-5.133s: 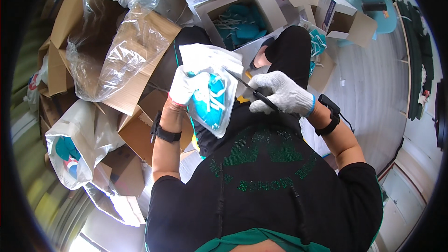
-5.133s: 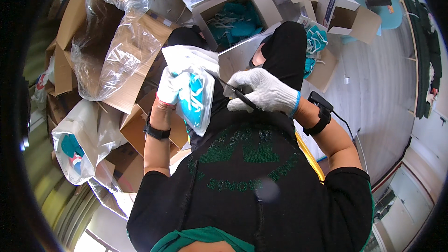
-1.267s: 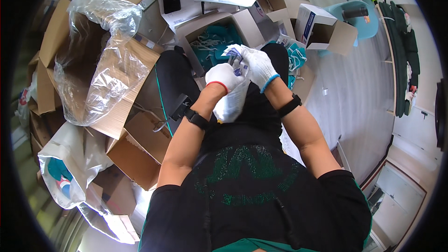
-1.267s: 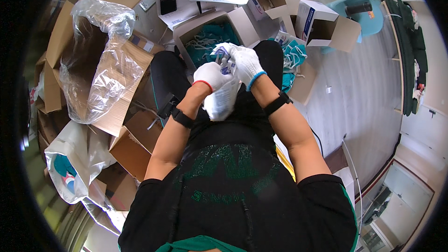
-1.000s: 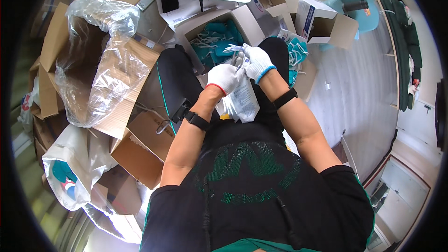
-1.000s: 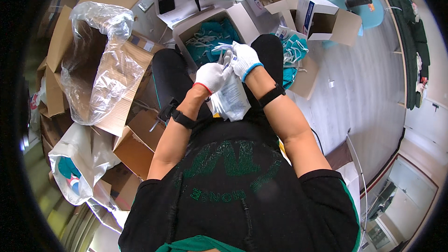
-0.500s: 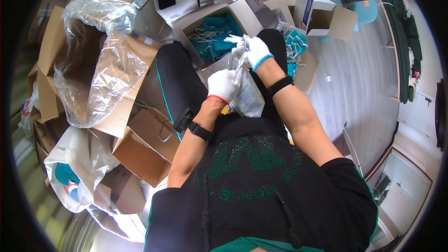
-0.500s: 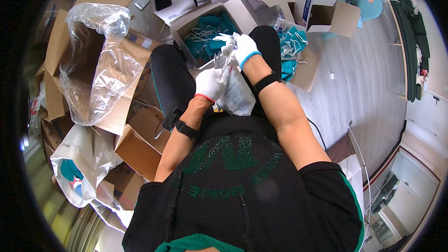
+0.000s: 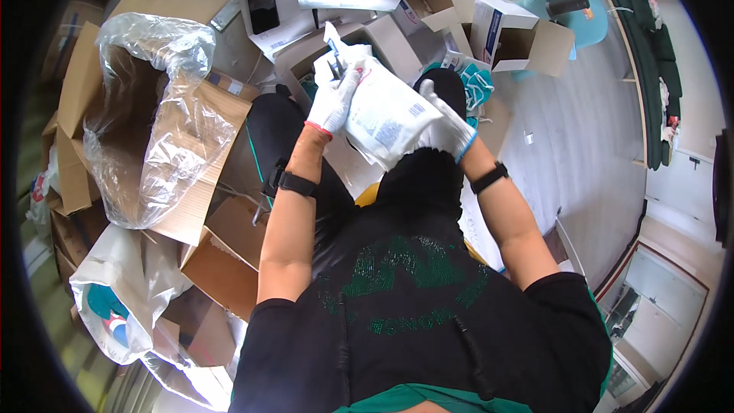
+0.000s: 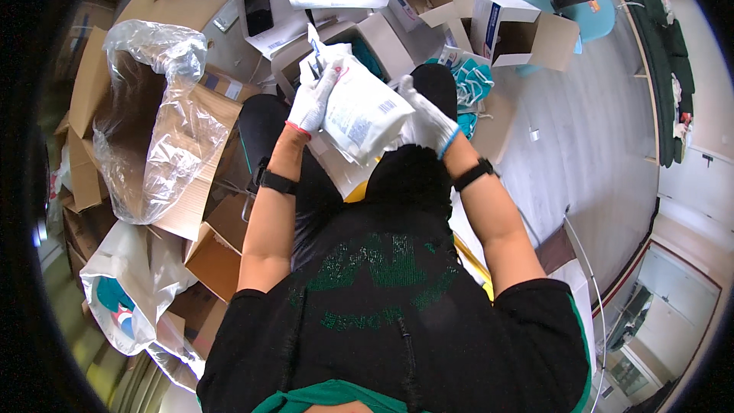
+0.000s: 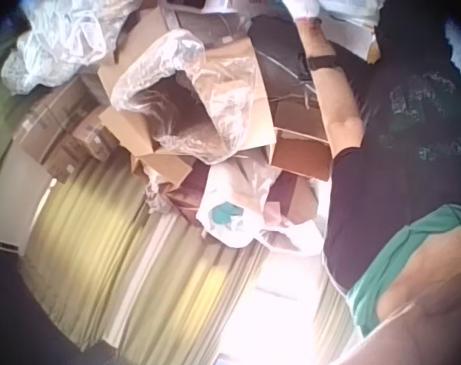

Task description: Opening medical supply packets with scissors and organizing them into cardboard boxes.

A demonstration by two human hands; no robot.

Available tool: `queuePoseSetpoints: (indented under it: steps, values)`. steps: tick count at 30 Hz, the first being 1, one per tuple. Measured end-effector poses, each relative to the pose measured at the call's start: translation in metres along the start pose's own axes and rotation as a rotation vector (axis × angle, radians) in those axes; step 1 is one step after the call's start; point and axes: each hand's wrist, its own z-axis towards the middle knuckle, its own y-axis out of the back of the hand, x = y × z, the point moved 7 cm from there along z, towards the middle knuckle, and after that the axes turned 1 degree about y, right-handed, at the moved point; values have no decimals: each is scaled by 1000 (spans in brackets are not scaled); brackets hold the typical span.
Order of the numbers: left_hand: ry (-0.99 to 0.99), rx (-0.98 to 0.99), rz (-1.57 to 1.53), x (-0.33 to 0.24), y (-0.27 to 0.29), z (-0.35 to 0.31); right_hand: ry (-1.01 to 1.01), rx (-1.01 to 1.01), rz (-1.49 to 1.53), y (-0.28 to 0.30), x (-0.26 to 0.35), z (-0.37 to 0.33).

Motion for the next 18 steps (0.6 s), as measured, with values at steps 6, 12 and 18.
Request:
queuePoseSetpoints:
  steps: [6,12,18]
  values:
    - [116,-33,273,45,15,46,27,65,-290,-6,33,-33]
    - [13,-38,516,47,17,60,-69,-104,-556,-9,44,-20]
    - [52,-136,526,47,18,56,166,-228,-768,-16,54,2]
